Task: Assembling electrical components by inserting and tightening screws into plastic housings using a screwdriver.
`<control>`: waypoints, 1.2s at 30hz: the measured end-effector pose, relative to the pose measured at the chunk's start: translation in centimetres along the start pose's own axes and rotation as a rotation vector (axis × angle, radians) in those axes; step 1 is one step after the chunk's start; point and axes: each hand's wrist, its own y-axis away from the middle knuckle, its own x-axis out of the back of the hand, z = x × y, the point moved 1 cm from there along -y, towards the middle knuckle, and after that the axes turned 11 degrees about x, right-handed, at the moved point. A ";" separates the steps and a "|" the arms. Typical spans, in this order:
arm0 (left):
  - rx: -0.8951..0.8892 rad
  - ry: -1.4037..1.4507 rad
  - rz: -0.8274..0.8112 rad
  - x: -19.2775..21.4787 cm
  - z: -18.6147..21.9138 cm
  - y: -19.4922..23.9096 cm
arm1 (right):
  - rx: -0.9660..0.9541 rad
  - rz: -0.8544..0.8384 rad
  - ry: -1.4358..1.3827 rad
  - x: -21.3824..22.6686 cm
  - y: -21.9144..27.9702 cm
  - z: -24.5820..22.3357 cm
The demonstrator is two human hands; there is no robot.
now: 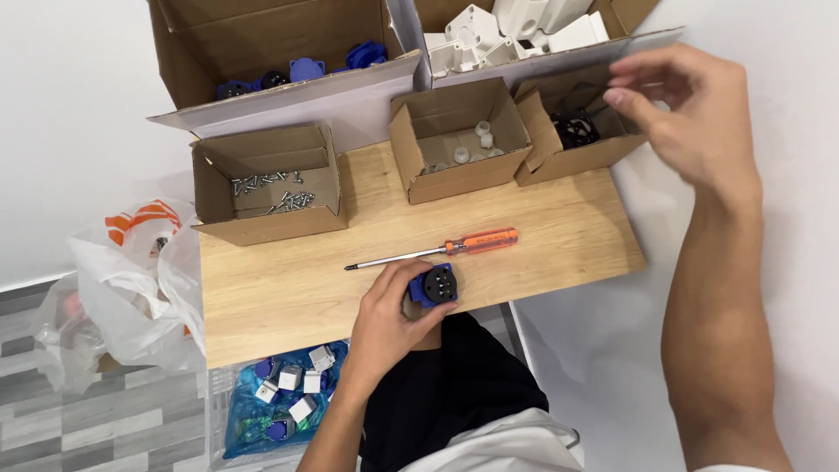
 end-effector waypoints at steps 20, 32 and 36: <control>-0.068 0.014 0.060 1.6 1.1 0.3 | 0.106 -0.123 -0.416 -12.5 10.5 -6.1; -0.285 0.081 0.380 1.4 2.3 -0.4 | 0.285 -0.001 -0.375 -15.6 11.1 -7.1; -0.308 0.075 0.386 1.2 2.3 -0.3 | 0.429 0.099 -0.246 -16.3 12.1 -7.3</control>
